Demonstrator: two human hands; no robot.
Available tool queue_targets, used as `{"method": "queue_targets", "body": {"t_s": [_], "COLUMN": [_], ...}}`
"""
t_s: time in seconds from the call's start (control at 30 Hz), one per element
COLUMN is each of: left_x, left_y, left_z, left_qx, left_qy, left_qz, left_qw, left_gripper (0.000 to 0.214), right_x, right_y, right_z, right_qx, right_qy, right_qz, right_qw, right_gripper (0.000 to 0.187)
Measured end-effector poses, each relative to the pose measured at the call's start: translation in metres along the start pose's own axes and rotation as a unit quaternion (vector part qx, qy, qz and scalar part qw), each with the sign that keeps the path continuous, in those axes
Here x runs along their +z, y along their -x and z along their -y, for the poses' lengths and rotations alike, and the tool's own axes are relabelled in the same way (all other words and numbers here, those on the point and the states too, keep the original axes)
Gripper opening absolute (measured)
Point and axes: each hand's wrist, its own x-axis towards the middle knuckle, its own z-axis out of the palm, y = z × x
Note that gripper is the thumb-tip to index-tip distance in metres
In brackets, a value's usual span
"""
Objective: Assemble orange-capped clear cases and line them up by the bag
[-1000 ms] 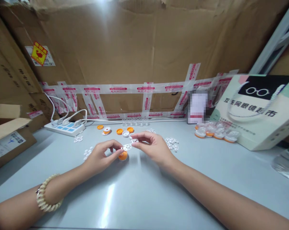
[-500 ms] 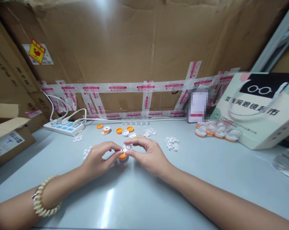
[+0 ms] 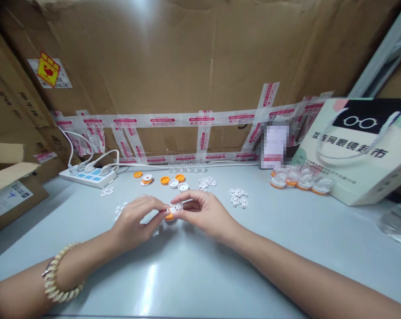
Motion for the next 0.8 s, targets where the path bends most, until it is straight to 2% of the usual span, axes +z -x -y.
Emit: {"method": "queue_targets", "body": {"t_s": [0.1,0.2,0.33,0.43,0.53,0.6,0.7,0.8], "left_x": [0.0009,0.001,0.0005,0.0007,0.0008,0.0006,0.0005,0.0008], "left_y": [0.0003,0.0001,0.0001,0.0007,0.0001,-0.0015,-0.0047,-0.0062], "left_z": [0.0005,0.0008,0.0015,0.0024,0.0023,0.0007,-0.0033,-0.0069], "left_qx": [0.031,0.063,0.096,0.09,0.04,-0.041,-0.174,-0.217], "left_qy": [-0.04,-0.076,-0.107,-0.106,-0.052,0.029,0.158,0.211], "left_qz": [0.008,0.014,0.021,0.04,0.066,0.084,0.094,0.078], "left_qw": [0.999,0.995,0.989,0.989,0.996,0.995,0.967,0.95], "left_gripper": [0.013,0.014,0.016,0.019,0.017,0.01,0.015,0.012], "right_x": [-0.0002,-0.0002,0.0004,0.0001,-0.0006,-0.0004,0.0019,0.0051], "right_y": [-0.0012,-0.0016,-0.0014,-0.0022,-0.0033,-0.003,0.0005,0.0052], "right_z": [-0.0002,-0.0013,-0.0023,-0.0034,-0.0056,-0.0068,-0.0064,-0.0039], "right_qx": [0.058,0.085,0.106,0.108,0.093,0.05,-0.055,-0.126], "right_qy": [-0.055,-0.092,-0.114,-0.107,-0.077,-0.04,0.04,0.112], "right_qz": [0.021,0.013,0.004,0.007,0.017,0.009,-0.012,-0.01], "right_qw": [0.997,0.992,0.988,0.988,0.993,0.998,0.998,0.986], "right_gripper": [0.021,0.022,0.022,0.022,0.023,0.027,0.032,0.028]}}
